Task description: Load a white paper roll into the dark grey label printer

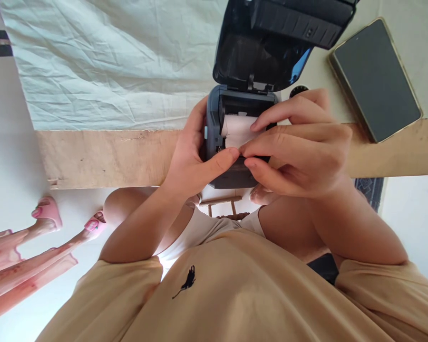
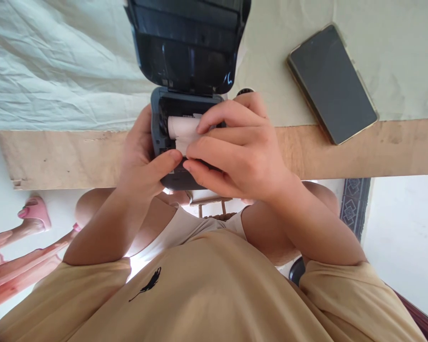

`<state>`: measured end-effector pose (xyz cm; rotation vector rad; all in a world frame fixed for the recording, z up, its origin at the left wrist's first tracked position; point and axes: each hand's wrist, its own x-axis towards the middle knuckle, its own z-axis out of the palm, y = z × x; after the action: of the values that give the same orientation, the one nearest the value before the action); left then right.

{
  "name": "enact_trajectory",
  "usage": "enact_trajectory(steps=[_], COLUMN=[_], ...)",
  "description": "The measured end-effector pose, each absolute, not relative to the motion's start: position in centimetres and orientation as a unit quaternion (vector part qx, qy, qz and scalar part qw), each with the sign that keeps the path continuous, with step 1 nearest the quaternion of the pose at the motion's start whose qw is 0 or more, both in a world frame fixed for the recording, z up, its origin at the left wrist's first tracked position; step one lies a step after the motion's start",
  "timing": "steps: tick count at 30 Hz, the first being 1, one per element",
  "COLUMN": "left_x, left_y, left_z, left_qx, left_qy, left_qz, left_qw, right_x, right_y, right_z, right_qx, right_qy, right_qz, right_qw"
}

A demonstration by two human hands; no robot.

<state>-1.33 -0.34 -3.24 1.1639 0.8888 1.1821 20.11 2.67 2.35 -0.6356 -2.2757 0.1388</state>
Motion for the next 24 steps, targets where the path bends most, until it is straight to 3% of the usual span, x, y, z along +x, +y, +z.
enact_trajectory(steps=[2,5,9,17,24], left_x=[-1.3,-1.2,-0.7,-1.2,-0.9], left_y=[-0.3,0.2,0.7,-1.1,-0.8], left_z=[-3.4,-5.3,-7.4,-1.3,-2.0], left_qx=[0.492,0.517,0.519,0.470,0.486], left_qy=[0.417,0.349,0.365,0.406,0.368], left_qz=[0.469,0.536,0.515,0.475,0.507], left_qw=[0.603,0.569,0.577,0.623,0.610], right_x=[20.1,20.5,21.7,22.1,20.3], right_y=[2.7,2.8,3.3,3.5,2.5], right_z=[2.3,2.5,3.2,3.5,3.6], right_qx=[-0.249,-0.259,-0.290,-0.322,-0.420], right_qy=[-0.893,-0.894,-0.885,-0.875,-0.852], right_qz=[0.057,0.058,0.031,0.076,0.033], right_qw=[0.371,0.360,0.363,0.352,0.312])
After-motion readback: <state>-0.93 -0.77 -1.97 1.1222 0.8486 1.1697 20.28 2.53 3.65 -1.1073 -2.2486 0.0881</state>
